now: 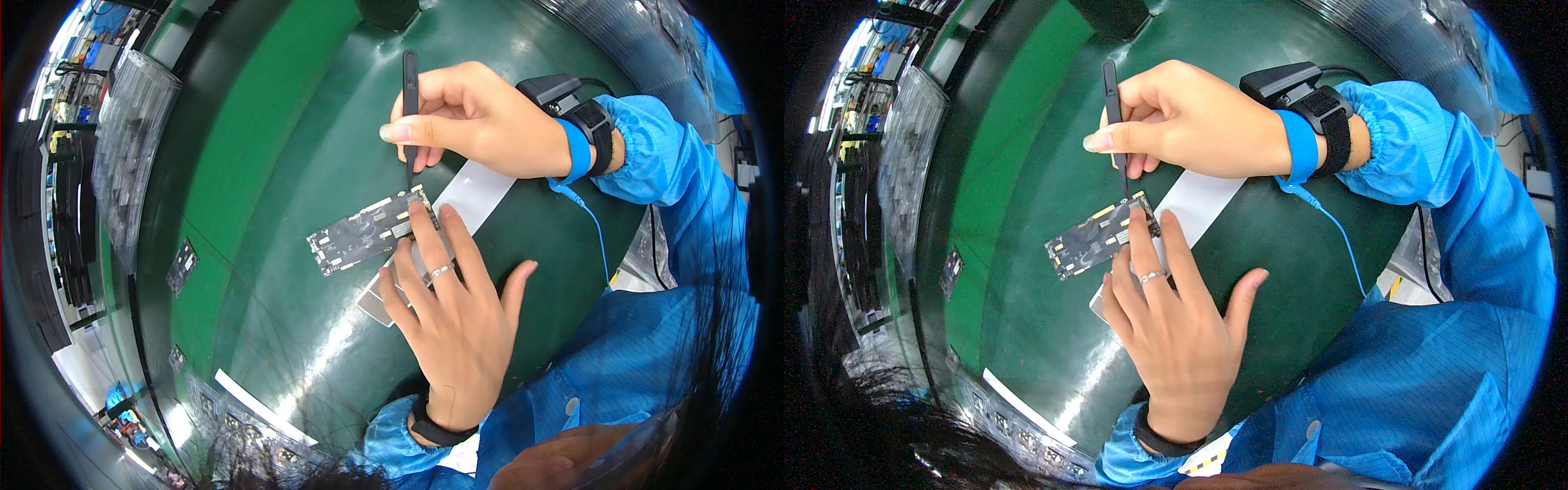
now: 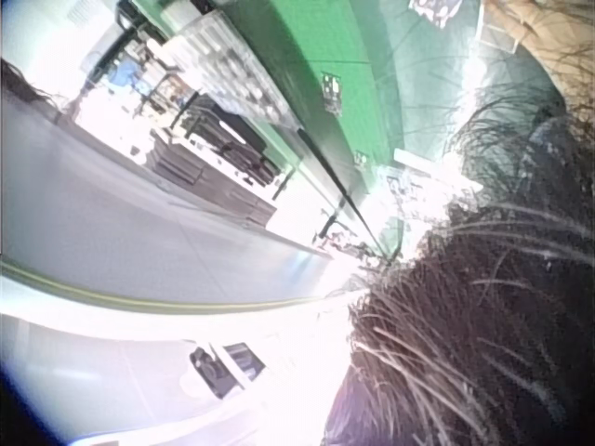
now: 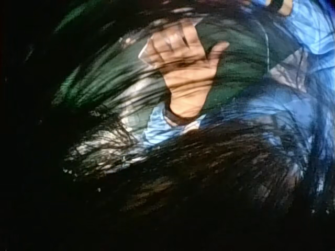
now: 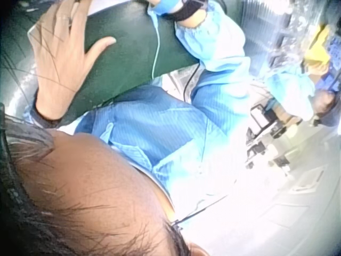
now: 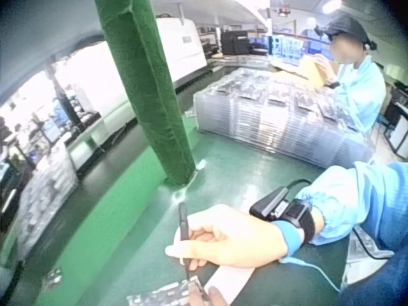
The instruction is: The worker is assembling or inspecting small circuit board components on a production line bench.
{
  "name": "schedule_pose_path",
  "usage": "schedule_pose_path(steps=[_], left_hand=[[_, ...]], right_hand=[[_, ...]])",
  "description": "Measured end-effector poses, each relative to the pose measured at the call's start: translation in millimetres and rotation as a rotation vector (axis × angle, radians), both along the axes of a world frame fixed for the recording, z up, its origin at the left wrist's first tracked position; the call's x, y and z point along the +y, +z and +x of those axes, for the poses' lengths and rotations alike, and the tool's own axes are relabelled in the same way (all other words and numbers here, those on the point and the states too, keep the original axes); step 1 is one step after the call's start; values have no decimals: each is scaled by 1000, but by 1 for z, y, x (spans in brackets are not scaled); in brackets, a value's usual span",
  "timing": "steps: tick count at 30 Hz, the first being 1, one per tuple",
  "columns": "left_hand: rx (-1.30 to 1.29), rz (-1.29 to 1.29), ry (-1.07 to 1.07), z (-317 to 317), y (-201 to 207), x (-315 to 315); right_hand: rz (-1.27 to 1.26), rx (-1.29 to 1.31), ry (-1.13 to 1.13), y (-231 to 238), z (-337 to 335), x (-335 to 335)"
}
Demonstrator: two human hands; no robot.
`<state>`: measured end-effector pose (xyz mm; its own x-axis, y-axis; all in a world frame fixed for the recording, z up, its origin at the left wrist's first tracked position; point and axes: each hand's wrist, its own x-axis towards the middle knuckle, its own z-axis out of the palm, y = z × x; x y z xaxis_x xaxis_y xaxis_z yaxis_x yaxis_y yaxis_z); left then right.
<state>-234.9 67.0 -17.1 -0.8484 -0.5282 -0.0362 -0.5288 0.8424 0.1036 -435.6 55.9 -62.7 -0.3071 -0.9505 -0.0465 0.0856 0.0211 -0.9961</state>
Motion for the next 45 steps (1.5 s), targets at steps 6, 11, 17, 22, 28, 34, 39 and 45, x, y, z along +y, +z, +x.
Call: schedule_pose_path(steps=[6, 11, 17, 22, 28, 34, 39, 45], left_hand=[[-13, 99, -3, 3, 4, 12], [-2, 78, 3, 2, -6, 11], [3, 62, -6, -1, -8, 10], [-2, 46, -6, -5, -11, 9], [-1, 64, 10, -6, -10, 11], [-17, 134, -9, -5, -3, 24], [-34, 155, -6, -4, -9, 24], [-130, 87, -10, -8, -11, 23]], right_hand=[[28, 36, 27, -2, 1, 5], [-30, 111, 5, -6, -1, 4], [-48, 151, 45, -10, -4, 5], [89, 70, 103, -6, -11, 6], [19, 57, 52, -12, -9, 3], [-29, 34, 118, -10, -7, 9], [-31, 128, 160, -9, -7, 12], [-25, 179, 135, -13, -6, 13]])
